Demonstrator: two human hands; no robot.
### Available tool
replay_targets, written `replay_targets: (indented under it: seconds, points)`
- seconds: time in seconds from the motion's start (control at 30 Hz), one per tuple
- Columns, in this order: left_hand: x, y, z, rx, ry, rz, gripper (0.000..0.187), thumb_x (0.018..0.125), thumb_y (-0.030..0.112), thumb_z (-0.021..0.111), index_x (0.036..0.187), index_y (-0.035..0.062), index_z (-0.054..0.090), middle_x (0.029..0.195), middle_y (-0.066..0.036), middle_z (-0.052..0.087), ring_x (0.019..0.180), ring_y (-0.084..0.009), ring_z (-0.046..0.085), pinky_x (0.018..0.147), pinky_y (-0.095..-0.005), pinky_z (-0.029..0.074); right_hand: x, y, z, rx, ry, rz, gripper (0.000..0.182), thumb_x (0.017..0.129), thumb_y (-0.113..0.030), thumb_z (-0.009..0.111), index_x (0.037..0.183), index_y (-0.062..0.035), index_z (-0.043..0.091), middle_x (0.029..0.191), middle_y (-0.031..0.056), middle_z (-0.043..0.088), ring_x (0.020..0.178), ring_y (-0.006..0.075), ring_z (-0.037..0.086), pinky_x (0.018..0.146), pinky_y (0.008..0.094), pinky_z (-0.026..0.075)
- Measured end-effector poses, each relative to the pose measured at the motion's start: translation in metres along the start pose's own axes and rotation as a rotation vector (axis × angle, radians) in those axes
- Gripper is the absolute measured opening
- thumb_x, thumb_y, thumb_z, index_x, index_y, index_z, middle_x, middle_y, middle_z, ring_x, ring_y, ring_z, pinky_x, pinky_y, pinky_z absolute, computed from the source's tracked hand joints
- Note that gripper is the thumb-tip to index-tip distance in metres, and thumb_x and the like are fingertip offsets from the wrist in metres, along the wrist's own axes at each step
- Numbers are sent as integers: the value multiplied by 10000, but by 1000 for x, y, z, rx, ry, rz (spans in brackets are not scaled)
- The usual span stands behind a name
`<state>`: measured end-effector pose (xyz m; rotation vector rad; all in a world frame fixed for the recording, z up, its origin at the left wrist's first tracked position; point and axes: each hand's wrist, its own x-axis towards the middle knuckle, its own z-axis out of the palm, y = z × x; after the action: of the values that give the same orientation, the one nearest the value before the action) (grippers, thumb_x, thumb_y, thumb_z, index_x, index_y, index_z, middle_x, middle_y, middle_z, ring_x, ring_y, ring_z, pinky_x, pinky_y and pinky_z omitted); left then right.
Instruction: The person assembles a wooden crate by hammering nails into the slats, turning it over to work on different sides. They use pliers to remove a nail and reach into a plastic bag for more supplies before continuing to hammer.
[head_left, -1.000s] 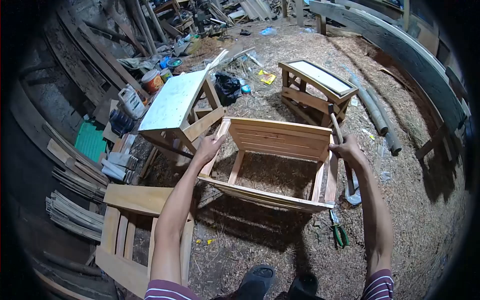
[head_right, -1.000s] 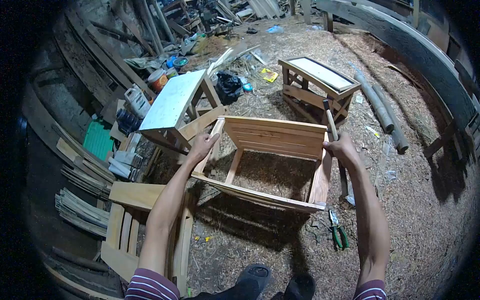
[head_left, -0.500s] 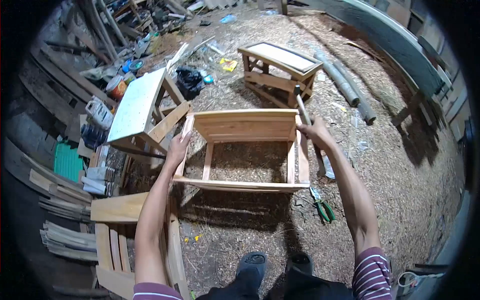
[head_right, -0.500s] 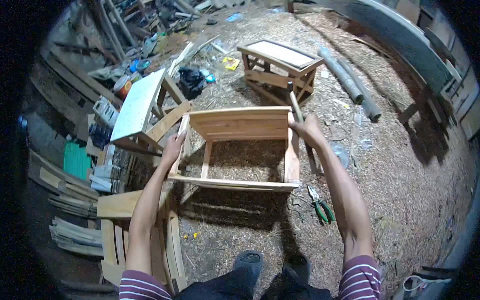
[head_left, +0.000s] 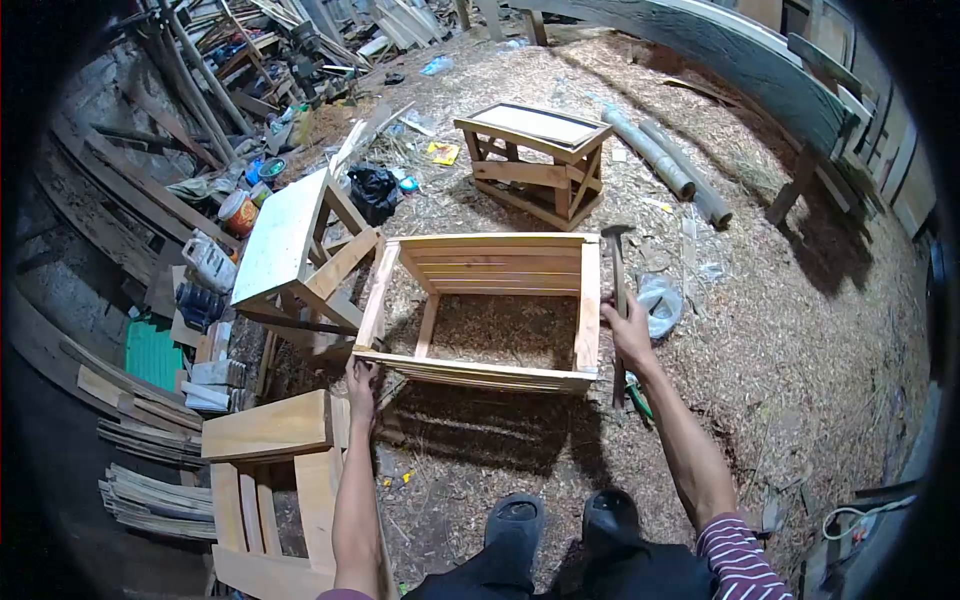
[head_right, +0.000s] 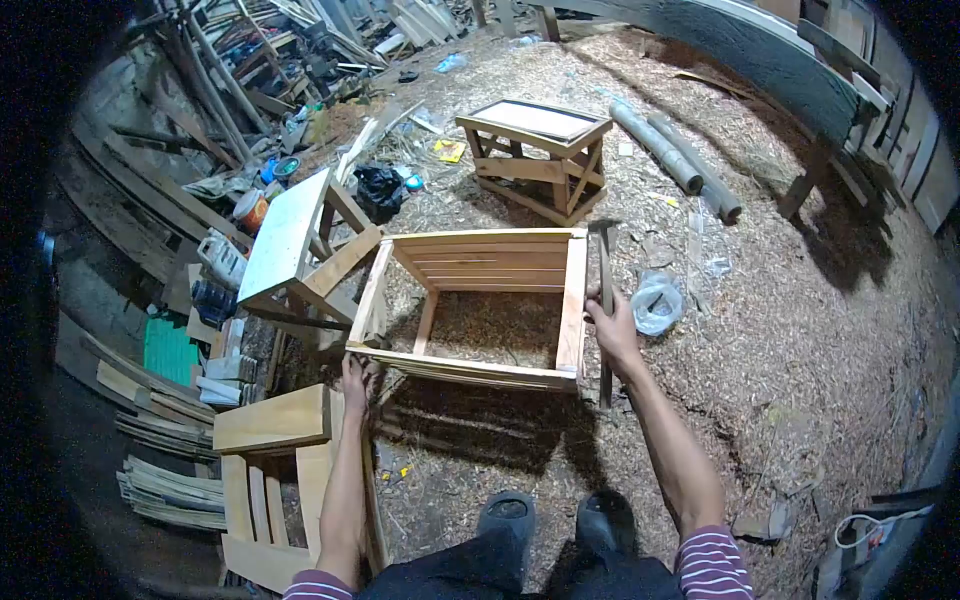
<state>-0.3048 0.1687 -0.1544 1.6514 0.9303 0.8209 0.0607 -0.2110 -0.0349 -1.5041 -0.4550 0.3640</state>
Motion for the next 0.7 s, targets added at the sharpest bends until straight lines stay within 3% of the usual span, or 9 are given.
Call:
replay_targets:
  seconds: [0.07, 0.13, 0.17, 0.23, 0.3, 0.37, 0.4, 0.5, 0.7]
  points:
    - [14, -14, 0, -103, -68, -71, 488, 997, 330, 402, 1357, 0, 396, 1313, -105, 493, 1123, -209, 487, 978, -333, 363, -30, 31, -15, -44, 3, 23, 187, 885, -145, 595, 1012, -10, 572, 877, 52, 609, 784, 147, 569, 773, 306, 471]
    - [-15, 62, 38, 155, 93, -257, 418, 1000, 302, 385, 1275, 2, 481, 1068, -122, 601, 964, -191, 578, 817, -338, 457, -74, 21, -15, -68, -61, 55, 254, 885, -185, 606, 1066, -13, 559, 924, 56, 603, 848, 153, 562, 804, 309, 447]
    - [9, 22, 35, 150, 90, -256, 418, 1000, 302, 385, 1275, 2, 481, 1068, -122, 601, 964, -191, 578, 817, -338, 457, -89, 22, -15, -144, -109, 49, 299, 891, -214, 609, 1105, -12, 551, 952, 56, 598, 884, 151, 555, 819, 313, 436]
    - [51, -58, 34, 195, 132, 18, 450, 994, 339, 378, 1241, -8, 527, 1039, -139, 622, 939, -194, 584, 786, -357, 462, -98, 42, -7, -87, -49, 21, 377, 892, -250, 628, 1162, -3, 536, 989, 56, 586, 926, 132, 537, 825, 301, 434]
    - [36, 39, 47, 559, 170, -18, 695, 958, 545, 335, 1208, -69, 542, 1141, -239, 607, 1047, -316, 580, 873, -396, 433, -82, 30, -1, -41, 59, 11, 387, 883, -227, 654, 1174, 10, 558, 955, 49, 613, 876, 128, 569, 789, 278, 460]
    - [54, 85, 64, 213, 275, -182, 826, 911, 655, 332, 1184, -95, 543, 1146, -281, 592, 1103, -374, 552, 912, -413, 409, -51, 10, -1, -52, 164, -94, 352, 887, -200, 650, 1161, 6, 570, 969, 57, 641, 891, 134, 598, 806, 281, 480]
    - [38, 142, 72, 164, 177, -33, 901, 876, 711, 335, 1157, -118, 551, 1121, -293, 593, 1060, -370, 562, 905, -400, 409, -36, -2, -2, 20, 160, -84, 338, 887, -188, 650, 1149, 11, 573, 985, 70, 646, 908, 137, 604, 815, 280, 485]
    - [42, 172, 92, 52, 116, 251, 757, 937, 609, 354, 1077, -97, 588, 1013, -249, 632, 912, -309, 577, 836, -367, 433, -14, -50, -1, 205, 152, -78, 318, 883, -168, 657, 1106, 44, 575, 946, 92, 653, 860, 131, 616, 766, 251, 501]
    - [31, 180, 84, 299, 117, 96, 682, 959, 544, 381, 907, -87, 634, 749, -207, 657, 719, -284, 634, 680, -405, 468, -5, -43, -6, 102, 168, -39, 236, 876, -141, 657, 1003, 51, 610, 835, 49, 632, 733, 101, 574, 673, 244, 487]
